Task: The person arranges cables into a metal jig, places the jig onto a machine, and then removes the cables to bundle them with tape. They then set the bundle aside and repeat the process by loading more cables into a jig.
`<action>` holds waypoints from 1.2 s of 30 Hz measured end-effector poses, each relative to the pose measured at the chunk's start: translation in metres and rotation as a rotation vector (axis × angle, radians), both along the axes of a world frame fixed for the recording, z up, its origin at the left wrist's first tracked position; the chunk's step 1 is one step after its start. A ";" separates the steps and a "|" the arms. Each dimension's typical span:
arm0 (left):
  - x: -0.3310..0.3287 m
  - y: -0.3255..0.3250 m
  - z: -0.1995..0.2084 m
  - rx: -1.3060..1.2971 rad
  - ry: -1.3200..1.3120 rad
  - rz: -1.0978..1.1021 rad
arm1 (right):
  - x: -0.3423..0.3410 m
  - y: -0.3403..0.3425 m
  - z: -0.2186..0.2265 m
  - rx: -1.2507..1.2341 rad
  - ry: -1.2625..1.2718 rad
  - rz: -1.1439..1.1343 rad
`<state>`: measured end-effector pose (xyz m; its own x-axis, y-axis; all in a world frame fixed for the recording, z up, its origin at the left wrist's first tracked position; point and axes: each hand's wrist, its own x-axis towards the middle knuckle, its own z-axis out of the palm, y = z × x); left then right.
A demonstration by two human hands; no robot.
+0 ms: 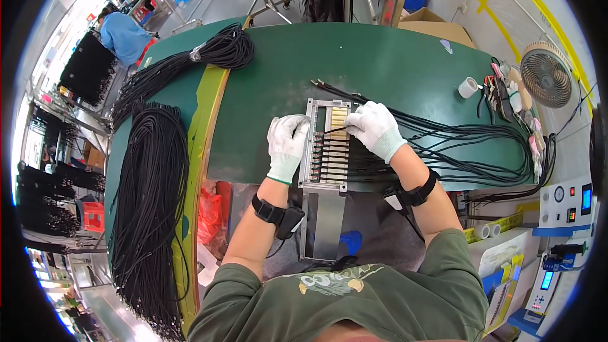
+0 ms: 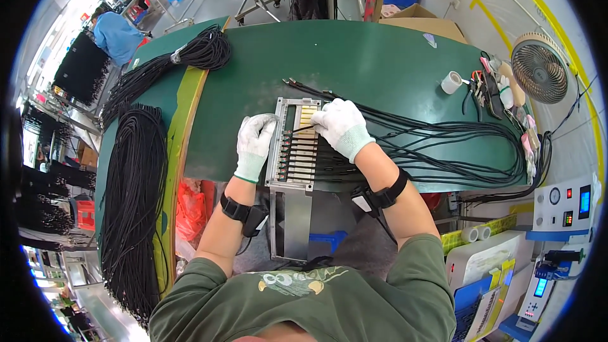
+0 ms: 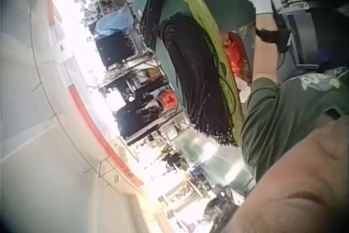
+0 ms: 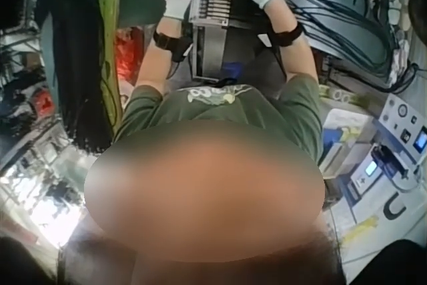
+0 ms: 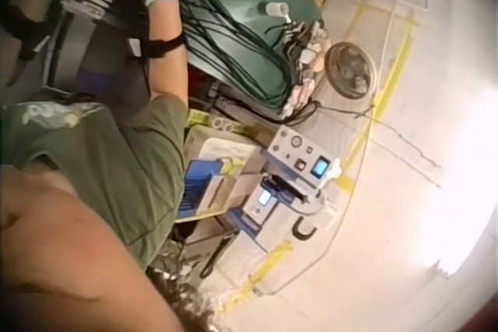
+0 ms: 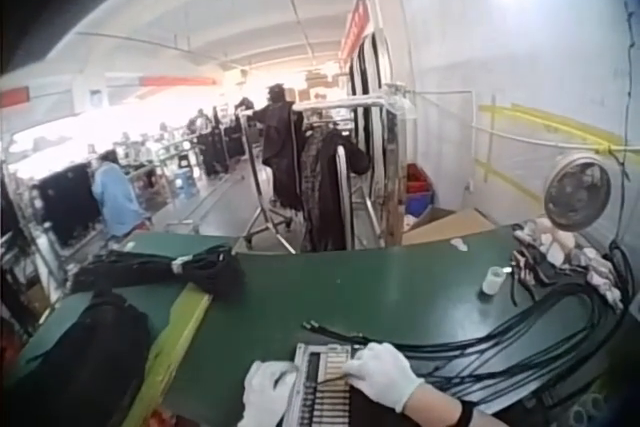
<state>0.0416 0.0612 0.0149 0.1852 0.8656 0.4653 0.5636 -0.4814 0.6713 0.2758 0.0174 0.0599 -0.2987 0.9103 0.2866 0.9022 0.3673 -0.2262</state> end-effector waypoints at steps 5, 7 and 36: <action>0.004 -0.002 0.012 -0.101 0.007 -0.165 | -0.001 -0.001 -0.002 0.037 0.001 0.028; 0.016 -0.010 0.017 0.021 0.121 -0.187 | -0.001 -0.002 -0.006 0.028 0.010 0.022; 0.020 -0.009 0.014 0.068 0.210 -0.275 | 0.001 0.013 -0.006 -0.005 0.083 -0.164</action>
